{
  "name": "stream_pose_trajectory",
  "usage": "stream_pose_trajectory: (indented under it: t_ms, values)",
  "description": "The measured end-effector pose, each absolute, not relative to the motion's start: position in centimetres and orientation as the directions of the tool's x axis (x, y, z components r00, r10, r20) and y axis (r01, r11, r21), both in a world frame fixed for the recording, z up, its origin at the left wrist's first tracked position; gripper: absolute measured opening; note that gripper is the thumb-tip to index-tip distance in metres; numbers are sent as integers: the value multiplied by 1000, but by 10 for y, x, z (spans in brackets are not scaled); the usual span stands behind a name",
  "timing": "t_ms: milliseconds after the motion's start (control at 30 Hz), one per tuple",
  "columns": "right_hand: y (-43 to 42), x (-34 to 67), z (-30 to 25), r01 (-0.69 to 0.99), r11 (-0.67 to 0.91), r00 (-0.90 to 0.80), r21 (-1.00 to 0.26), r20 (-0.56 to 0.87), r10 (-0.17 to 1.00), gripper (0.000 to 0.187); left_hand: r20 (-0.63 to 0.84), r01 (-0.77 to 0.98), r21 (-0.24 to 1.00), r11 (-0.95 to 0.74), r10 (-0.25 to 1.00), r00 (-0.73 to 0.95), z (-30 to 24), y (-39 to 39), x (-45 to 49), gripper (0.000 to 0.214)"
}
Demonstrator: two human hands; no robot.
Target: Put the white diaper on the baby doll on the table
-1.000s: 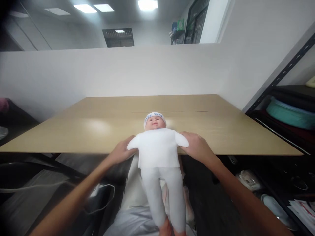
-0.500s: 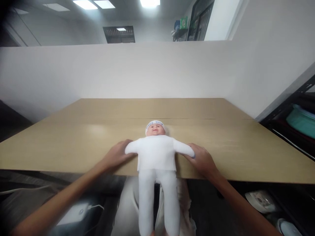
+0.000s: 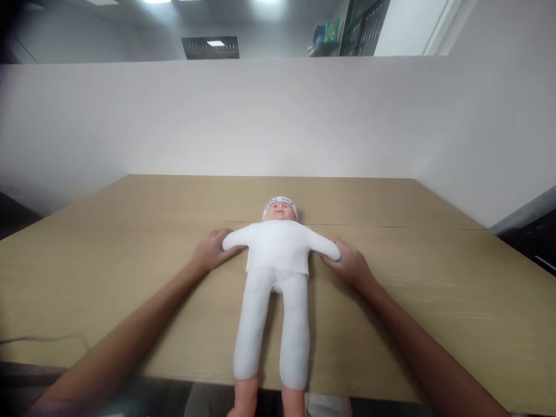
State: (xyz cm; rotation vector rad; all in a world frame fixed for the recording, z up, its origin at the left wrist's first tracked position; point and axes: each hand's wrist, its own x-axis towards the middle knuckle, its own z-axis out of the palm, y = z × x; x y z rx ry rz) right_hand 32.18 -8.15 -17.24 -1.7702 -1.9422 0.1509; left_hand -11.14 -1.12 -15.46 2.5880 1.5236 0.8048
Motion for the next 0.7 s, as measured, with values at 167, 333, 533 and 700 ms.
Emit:
stream_pose_trajectory:
  t_ms: [167,333,533,700]
  values:
    - [-21,326,-176,919,104,35,-379,342,939,34,483,833,272,-481,817,314,-161,45,-100,55]
    - [25,331,-177,926,201,-38,-319,452,891,32,572,819,297,-492,778,259,-170,88,-96,53]
    - [53,343,-186,953,198,-43,-231,542,839,51,616,783,344,-518,754,227,-180,118,-105,47]
    - [60,358,-201,964,175,-37,-203,545,837,58,585,812,329,-481,779,225,-183,122,-108,44]
